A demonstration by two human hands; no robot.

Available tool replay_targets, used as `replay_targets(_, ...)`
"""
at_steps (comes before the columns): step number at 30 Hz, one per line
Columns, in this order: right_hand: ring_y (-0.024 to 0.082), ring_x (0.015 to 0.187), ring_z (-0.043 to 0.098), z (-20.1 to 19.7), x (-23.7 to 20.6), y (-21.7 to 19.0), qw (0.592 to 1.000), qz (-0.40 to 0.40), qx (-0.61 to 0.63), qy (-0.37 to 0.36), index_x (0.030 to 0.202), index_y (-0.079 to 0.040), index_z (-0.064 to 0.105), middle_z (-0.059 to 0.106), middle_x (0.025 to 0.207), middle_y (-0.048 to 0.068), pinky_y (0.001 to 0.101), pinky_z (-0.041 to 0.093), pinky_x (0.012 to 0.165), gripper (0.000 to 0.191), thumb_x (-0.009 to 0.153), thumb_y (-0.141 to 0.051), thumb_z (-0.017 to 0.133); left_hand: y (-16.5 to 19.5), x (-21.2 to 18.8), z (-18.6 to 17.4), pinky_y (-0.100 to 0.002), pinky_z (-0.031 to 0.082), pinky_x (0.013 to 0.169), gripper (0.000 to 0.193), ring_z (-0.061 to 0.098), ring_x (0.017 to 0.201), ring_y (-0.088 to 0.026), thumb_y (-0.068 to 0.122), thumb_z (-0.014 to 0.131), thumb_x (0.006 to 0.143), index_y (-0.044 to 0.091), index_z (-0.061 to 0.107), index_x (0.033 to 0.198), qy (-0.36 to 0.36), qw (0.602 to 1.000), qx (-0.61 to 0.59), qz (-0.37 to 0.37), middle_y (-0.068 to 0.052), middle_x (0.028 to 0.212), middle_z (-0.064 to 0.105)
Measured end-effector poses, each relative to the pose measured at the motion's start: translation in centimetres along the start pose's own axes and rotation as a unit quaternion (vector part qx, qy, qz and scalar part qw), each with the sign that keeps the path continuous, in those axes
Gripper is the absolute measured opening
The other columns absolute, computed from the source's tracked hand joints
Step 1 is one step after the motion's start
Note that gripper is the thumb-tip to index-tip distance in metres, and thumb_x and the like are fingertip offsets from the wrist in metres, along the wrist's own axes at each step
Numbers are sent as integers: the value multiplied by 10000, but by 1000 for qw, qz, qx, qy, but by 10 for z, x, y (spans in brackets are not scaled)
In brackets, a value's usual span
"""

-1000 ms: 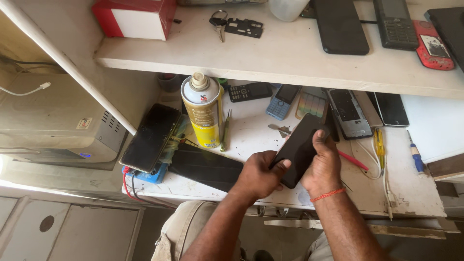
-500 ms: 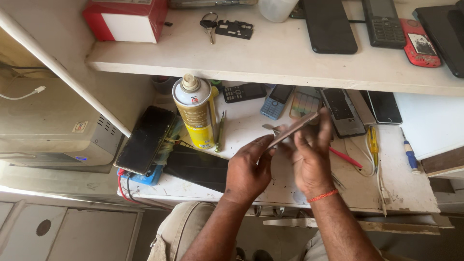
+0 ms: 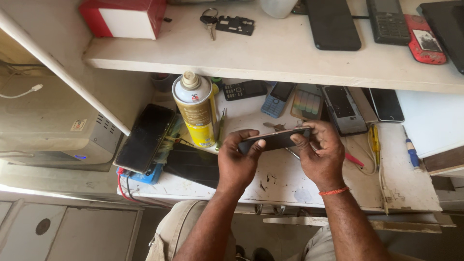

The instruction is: The person repairs a disassembled smartphone on a cluttered workbench, using a screwdriver to work on the exposed internal board. They then press the display and back cover onto the phone body, press the edges to close it, and handle the reassembled phone.

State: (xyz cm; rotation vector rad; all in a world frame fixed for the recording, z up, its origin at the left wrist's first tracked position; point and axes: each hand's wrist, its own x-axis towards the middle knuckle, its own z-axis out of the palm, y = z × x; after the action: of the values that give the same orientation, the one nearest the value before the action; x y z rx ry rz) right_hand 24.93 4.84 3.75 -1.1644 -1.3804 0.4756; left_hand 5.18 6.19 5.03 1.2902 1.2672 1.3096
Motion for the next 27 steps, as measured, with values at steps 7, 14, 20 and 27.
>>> replay_targets(7, 60, 909, 615, 2, -2, 17, 996, 71, 47, 15, 1175, -43, 636, 685, 1034, 16, 213, 521, 813, 197, 1005, -98, 718, -10, 6, 0, -318, 533, 896, 497, 622, 971, -161, 156, 800, 861, 61, 607, 1309, 69, 997, -26, -23, -90, 1091, 669)
replay_targets(14, 52, 822, 622, 10, 1, 13, 979, 183, 61, 63, 1163, -66, 617, 682, 996, 9, 244, 571, 658, 202, 980, -104, 694, -23, 15, -6, -303, 510, 880, 306, 629, 957, -130, 245, 663, 987, 9, 645, 1181, 78, 973, -173, -132, -69, 1070, 723)
replay_targets(20, 46, 869, 608, 16, -3, 0, 994, 85, -56, -35, 1254, -67, 684, 719, 1074, 8, 201, 531, 776, 244, 1016, -120, 668, -22, 16, -4, -279, 493, 897, 321, 627, 970, -101, 297, 649, 970, 38, 632, 1158, 80, 964, -211, -141, -40, 1040, 724)
replay_targets(27, 67, 873, 675, 18, 1, -15, 995, 15, -71, -61, 1059, -56, 740, 713, 1009, 25, 204, 568, 698, 132, 976, -157, 730, -14, 13, -5, -317, 467, 940, 306, 588, 1004, -137, 327, 614, 1000, 44, 607, 1117, 61, 968, -160, -184, -75, 1066, 686)
